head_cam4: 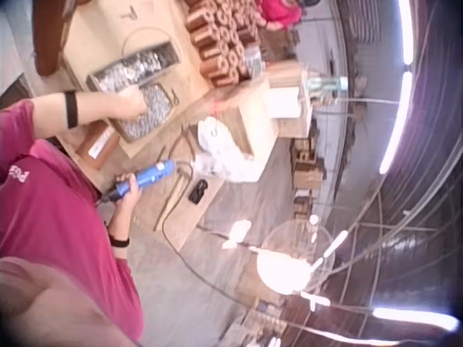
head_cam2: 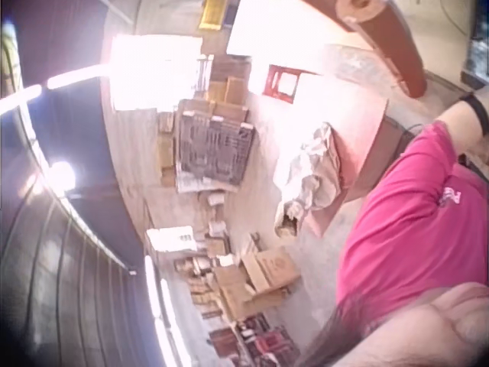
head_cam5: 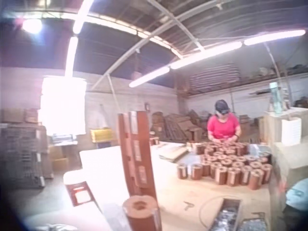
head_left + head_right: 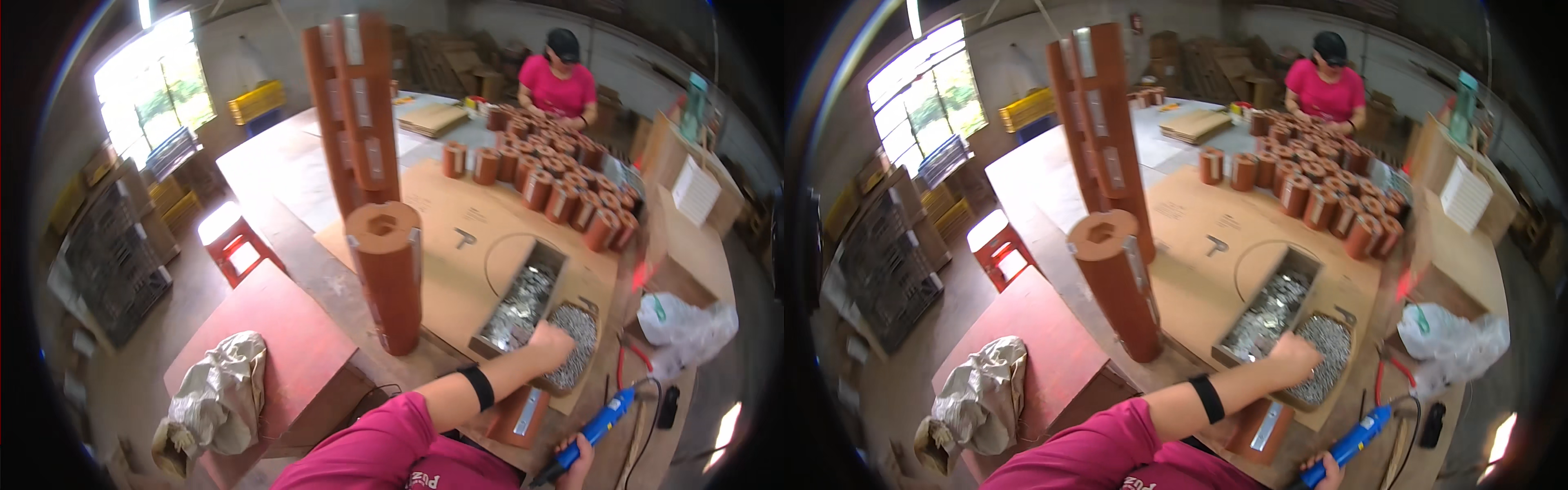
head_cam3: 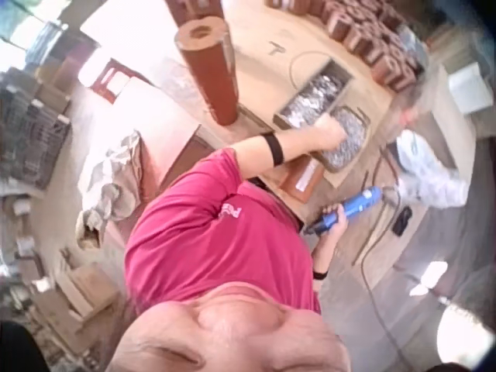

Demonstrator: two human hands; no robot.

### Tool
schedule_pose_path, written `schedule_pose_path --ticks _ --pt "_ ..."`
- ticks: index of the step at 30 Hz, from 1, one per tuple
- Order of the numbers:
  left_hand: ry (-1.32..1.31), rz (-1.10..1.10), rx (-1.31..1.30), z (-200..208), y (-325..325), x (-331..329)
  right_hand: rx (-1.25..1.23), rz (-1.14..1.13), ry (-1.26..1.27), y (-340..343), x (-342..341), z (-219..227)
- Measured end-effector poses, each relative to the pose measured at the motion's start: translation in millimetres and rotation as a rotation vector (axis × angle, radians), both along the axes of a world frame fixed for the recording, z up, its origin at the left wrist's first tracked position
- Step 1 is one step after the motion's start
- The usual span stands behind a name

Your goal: The person is assembling small furniture components by attaching metal brackets and screws to cylindrical wooden pieces using an electric screwdriver.

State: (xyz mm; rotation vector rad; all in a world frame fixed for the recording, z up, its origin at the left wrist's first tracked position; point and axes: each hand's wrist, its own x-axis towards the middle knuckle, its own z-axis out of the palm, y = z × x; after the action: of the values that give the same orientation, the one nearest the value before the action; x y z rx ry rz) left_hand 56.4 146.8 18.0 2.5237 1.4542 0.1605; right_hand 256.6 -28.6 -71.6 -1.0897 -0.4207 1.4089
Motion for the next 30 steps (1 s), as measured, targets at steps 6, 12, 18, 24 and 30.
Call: schedule_pose_path --ticks 6,12,18,24,30 --pt "-0.109 0.005 0.021 -4 -1 -9 -0.124 -0.038 0.002 7 -16 23" --pt "-0.149 -0.01 0.088 4 -3 -11 -0.072 -0.004 0.004 8 -1 12" --pt "-0.417 -0.051 0.058 29 -34 -20 0.381 -0.082 -0.197 10 -6 108" --pt "-0.772 -0.306 -0.172 51 -98 -47 0.902 -0.055 -0.276 -2 -3 183" --pt "-0.899 -0.408 -0.274 30 -135 -42 0.996 -0.088 -0.099 -20 -20 195"
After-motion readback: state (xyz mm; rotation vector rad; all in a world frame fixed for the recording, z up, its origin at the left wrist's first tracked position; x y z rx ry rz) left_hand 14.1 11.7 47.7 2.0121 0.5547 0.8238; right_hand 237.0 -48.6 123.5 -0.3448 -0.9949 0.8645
